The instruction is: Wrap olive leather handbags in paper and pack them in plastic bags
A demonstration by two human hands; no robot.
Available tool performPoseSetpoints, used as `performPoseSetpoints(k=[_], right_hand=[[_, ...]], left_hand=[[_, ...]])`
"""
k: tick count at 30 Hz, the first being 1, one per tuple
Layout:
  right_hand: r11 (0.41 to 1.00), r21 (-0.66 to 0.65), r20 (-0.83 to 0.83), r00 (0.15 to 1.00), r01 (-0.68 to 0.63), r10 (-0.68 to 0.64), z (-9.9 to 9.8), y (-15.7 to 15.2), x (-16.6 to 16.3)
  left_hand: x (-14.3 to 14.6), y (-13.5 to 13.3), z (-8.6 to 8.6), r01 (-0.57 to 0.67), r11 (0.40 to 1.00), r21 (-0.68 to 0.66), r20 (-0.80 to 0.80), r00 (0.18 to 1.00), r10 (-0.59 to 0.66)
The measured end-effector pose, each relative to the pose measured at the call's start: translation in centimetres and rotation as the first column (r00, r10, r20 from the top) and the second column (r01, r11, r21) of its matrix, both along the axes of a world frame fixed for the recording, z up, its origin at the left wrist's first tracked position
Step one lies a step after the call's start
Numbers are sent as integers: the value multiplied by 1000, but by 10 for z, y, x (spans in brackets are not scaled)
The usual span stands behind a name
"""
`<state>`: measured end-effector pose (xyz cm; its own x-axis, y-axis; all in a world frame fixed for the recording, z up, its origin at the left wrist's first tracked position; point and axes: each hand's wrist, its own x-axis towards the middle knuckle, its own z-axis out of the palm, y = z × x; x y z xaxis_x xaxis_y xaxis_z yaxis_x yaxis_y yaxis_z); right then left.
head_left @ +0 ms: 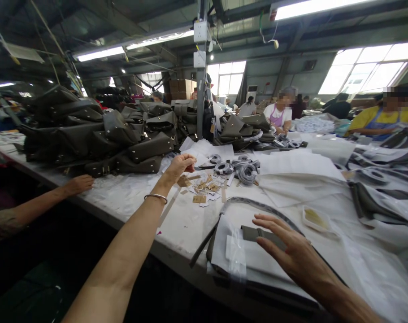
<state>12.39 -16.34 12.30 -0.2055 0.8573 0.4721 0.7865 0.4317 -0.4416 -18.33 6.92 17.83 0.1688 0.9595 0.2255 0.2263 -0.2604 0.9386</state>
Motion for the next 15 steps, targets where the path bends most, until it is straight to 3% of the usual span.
performPoseSetpoints(k=[9,15], right_hand=[[996,-81,-37,999,-28,25,25,25,-16],[992,-118,-127,991,-48,33,37,49,-35]], left_hand=[[-10,-5,-5,55,998,-22,59,997,-53],[13,-15,-6,166,986,-6,124,979,-164]])
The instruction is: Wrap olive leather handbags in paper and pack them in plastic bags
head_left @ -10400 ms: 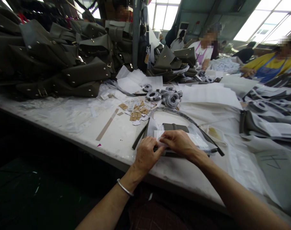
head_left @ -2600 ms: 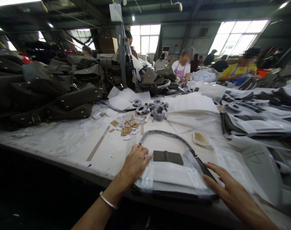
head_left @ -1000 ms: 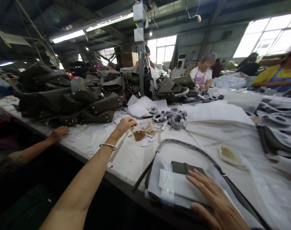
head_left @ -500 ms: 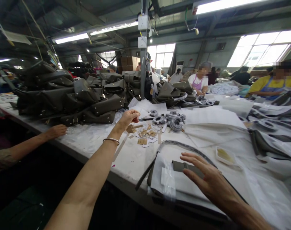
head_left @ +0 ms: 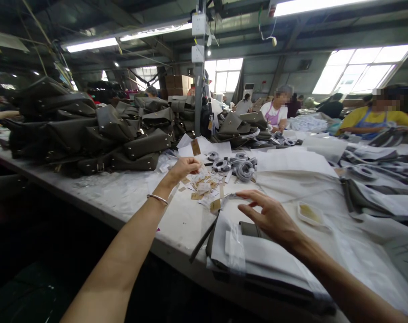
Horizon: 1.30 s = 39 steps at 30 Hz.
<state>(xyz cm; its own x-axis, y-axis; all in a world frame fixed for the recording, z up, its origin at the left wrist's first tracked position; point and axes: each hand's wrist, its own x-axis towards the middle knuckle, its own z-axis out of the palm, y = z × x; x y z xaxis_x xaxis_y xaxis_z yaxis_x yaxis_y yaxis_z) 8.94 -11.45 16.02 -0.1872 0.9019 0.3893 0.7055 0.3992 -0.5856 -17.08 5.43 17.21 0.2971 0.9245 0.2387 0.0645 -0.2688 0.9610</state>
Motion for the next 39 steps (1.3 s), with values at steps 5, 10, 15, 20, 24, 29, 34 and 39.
performPoseSetpoints(k=[5,10,15,20,24,29,34,39], right_hand=[[997,-59,-154,986,54,-62,8,31,-28],[997,-81,-371,928,-5,-25,9,51,-47],[957,-245,-650,759,-159,-40,8,50,-47],[917,-327,-763,637,-230,-113,13,43,-36],[927,-335,-784,595,-169,-175,14,41,-20],[926,-374,-761,588,-53,-274,17,39,6],[907,-420,-691,655,-20,-306,16,35,21],[887,-461,-623,722,-28,-300,5,32,28]], left_hand=[[29,-17,0,146,989,3,53,988,-146],[45,-36,2,283,959,14,41,958,-283],[51,-52,-3,311,949,57,68,947,-314],[52,-57,-26,369,915,160,-114,928,-355],[43,-45,-57,302,901,311,-535,839,-97],[39,-32,-101,377,877,297,-733,679,-44],[55,-26,-128,318,892,321,-797,600,73],[53,-9,-120,12,918,396,-733,606,308]])
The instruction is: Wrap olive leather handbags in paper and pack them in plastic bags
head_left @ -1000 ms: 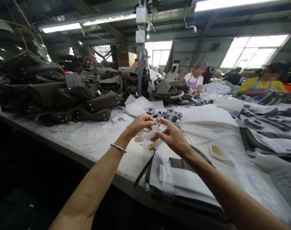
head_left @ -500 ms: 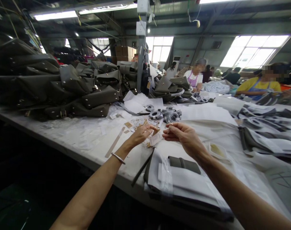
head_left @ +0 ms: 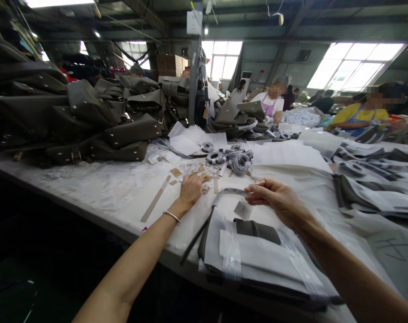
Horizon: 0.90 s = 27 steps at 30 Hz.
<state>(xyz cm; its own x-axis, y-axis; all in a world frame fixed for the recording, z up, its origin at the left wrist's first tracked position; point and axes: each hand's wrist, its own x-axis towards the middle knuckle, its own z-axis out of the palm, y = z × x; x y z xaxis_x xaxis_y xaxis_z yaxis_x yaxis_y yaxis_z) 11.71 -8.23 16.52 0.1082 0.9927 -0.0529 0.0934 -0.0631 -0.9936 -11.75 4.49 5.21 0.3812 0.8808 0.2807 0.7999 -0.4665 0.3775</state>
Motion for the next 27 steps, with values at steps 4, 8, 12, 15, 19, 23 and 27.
performPoseSetpoints(k=[4,8,12,15,19,23,27], right_hand=[[999,47,188,982,-22,13,-8,-1,3],[993,116,56,998,10,-16,-10,2,3],[997,68,-223,975,26,-10,-9,11,7],[997,-72,50,998,-41,44,-15,25,11],[939,-312,657,680,-147,324,-37,55,3],[800,-515,616,517,-307,595,-66,85,-20],[648,-603,337,588,-465,735,-89,96,-30]], left_hand=[[-15,2,19,-198,980,12,134,972,195],[-12,-12,18,-107,972,-209,213,965,152],[6,-23,-2,76,836,-544,325,937,126],[18,-24,-13,203,680,-704,423,890,172],[22,-22,-16,353,506,-787,532,804,266],[20,-24,-14,471,412,-780,610,718,333],[19,-25,-20,553,378,-743,666,666,335]])
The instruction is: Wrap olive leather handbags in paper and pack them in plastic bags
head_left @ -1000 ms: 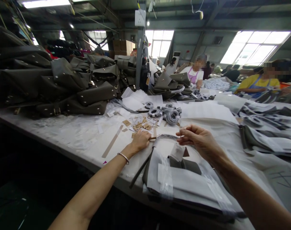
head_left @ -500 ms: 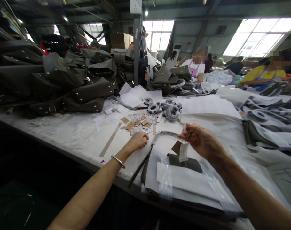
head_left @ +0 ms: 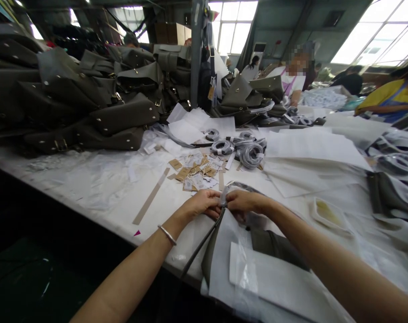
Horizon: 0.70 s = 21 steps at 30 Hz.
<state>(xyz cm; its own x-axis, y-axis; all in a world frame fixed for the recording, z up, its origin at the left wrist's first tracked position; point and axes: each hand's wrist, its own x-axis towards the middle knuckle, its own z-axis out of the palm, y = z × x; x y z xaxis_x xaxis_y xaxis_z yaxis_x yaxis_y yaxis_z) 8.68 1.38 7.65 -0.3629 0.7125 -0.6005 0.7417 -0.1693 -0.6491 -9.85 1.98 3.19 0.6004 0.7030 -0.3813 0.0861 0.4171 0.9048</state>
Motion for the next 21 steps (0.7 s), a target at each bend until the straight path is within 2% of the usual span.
performPoseSetpoints(k=[2,4,5,7,8,9,12,14,17,21], right_hand=[[991,-128,-251,965,42,-73,-8,0,4],[959,-273,-456,868,76,-198,-14,-1,11],[941,-326,-502,829,84,-248,-17,-1,14],[925,-371,-512,811,88,-282,-21,-1,16],[922,-378,-509,813,84,-283,-22,-1,16],[922,-379,-506,817,78,-277,-22,-1,16],[943,-329,-490,845,48,-214,-17,-2,17],[977,-207,-434,892,39,-127,-10,-4,21],[999,11,-224,974,47,-43,1,-11,32],[995,63,26,996,83,-84,8,-25,41]], left_hand=[[1,0,-4,31,996,81,-22,999,-30],[3,0,-7,43,948,316,-153,988,6],[4,0,-7,48,892,450,-225,972,62],[5,0,-5,55,766,640,-306,933,188],[5,-1,-4,56,727,685,-318,920,228],[4,-1,-3,55,712,700,-322,915,245],[1,-1,-1,38,717,696,-325,907,268],[-3,-1,0,8,732,681,-311,909,279],[-10,1,1,-30,785,619,-252,939,235],[-17,-1,6,-42,881,470,-116,987,109]])
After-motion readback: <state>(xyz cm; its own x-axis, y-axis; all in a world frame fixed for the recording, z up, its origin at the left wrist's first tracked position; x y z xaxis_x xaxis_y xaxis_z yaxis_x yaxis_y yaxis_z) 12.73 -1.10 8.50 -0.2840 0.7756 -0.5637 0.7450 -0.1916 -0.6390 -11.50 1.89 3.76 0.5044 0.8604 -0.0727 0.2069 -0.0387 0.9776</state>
